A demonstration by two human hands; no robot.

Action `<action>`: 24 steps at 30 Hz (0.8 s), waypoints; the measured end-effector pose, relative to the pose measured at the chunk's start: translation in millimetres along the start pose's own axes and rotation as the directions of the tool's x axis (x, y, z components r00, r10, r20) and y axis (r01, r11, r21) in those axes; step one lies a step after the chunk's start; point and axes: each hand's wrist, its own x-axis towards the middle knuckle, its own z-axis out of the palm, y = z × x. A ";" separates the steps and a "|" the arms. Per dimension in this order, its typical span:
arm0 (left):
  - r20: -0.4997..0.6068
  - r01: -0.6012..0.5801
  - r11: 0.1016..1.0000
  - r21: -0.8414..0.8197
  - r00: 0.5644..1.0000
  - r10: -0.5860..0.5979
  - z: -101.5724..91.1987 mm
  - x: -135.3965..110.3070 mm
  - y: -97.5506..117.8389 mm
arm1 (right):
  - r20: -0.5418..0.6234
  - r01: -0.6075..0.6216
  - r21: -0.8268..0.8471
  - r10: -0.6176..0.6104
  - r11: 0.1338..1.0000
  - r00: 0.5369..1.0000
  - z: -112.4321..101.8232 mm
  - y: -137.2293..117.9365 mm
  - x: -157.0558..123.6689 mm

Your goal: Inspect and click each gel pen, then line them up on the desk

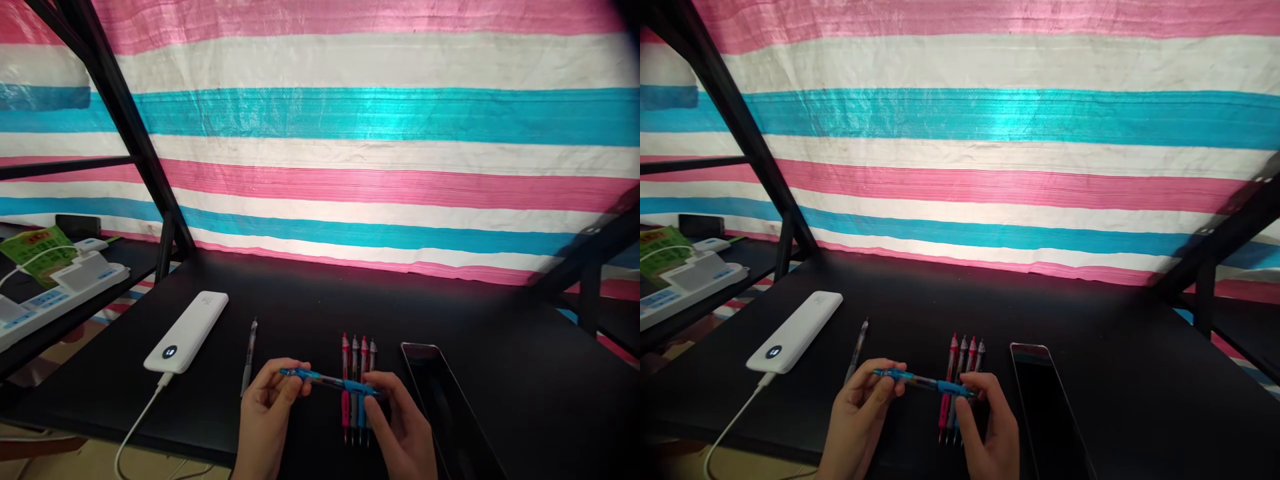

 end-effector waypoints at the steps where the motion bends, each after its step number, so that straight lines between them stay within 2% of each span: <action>1: -0.011 0.005 1.000 -0.011 1.000 -0.005 0.1 0.2 -0.3 | 0.001 -0.015 0.006 0.015 1.000 1.000 -0.2 0.1 0.0; 6: -0.014 0.025 0.998 -0.057 1.000 -0.026 1.9 -1.5 1.1 | 0.085 -0.065 -0.010 0.066 0.998 0.994 -2.0 -3.0 0.4; 12: -0.038 0.014 0.999 -0.038 0.999 -0.015 5.0 -2.2 3.3 | 0.089 -0.134 0.052 0.129 0.990 0.988 -3.7 -6.7 0.3; 19: -0.054 -0.003 0.998 -0.058 0.999 0.000 2.0 -0.4 1.7 | 0.061 -0.097 0.045 0.094 0.994 0.994 -2.1 -6.2 1.0; 24: -0.055 0.005 0.998 -0.067 0.998 -0.008 0.2 0.0 0.3 | 0.086 -0.079 0.039 0.075 0.996 0.993 -0.4 -5.9 0.2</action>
